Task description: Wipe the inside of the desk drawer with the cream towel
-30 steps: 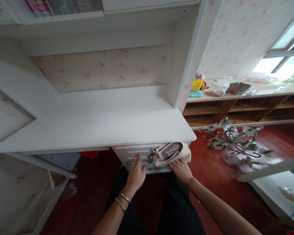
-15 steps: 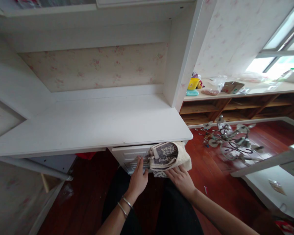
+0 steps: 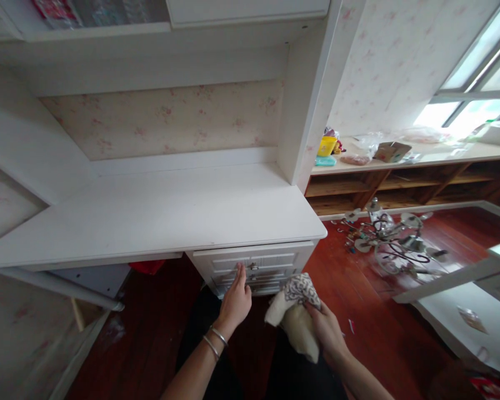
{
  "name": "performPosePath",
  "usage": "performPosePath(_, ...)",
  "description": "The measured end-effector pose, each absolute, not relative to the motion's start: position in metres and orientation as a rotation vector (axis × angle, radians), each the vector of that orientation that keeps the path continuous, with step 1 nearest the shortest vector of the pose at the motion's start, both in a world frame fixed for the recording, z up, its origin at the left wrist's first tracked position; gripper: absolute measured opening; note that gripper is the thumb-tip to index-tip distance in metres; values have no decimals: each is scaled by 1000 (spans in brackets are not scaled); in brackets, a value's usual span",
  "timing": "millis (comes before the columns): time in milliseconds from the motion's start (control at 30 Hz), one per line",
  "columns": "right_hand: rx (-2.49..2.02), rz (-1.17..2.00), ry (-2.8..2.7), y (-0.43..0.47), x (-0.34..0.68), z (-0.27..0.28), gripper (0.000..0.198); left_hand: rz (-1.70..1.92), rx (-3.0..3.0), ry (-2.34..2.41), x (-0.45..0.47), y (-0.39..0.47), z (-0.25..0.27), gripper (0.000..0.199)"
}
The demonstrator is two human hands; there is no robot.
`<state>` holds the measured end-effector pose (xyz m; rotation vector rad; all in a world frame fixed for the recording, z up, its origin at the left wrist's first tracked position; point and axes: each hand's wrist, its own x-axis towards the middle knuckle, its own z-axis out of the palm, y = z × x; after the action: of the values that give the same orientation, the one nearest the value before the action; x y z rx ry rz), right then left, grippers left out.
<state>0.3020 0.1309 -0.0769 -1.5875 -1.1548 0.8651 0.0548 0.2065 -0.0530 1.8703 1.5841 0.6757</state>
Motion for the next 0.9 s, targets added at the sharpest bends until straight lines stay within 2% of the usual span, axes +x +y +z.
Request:
performPosePath(67,-1587,1052,-713,126,301,-63,36,656,1882,1583,55,212,-50,70)
performPosePath(133,-1551,1107,-407,124,300,-48,45,633,1893,1599,56,219,-45,69)
performPosePath(333,-1503,882,-374,148,296,-24,53,658,1880,1632,57,234,-37,69)
performPosePath(500,-1572,406,-1025,185,266,-19,47,662,1935,1560,46,229,-27,67)
performPosePath(667,-1167,-92,-2185,226,236,-35,58,833,2209,1536,15,228,19,51)
performPosePath(767,-939,-53,-2567,250,225,-47,52,972,2360,1624,-14,228,48,39)
performPosePath(900,-834,105,-2608,279,195,-50,50,1082,2492,1762,-51,244,70,30)
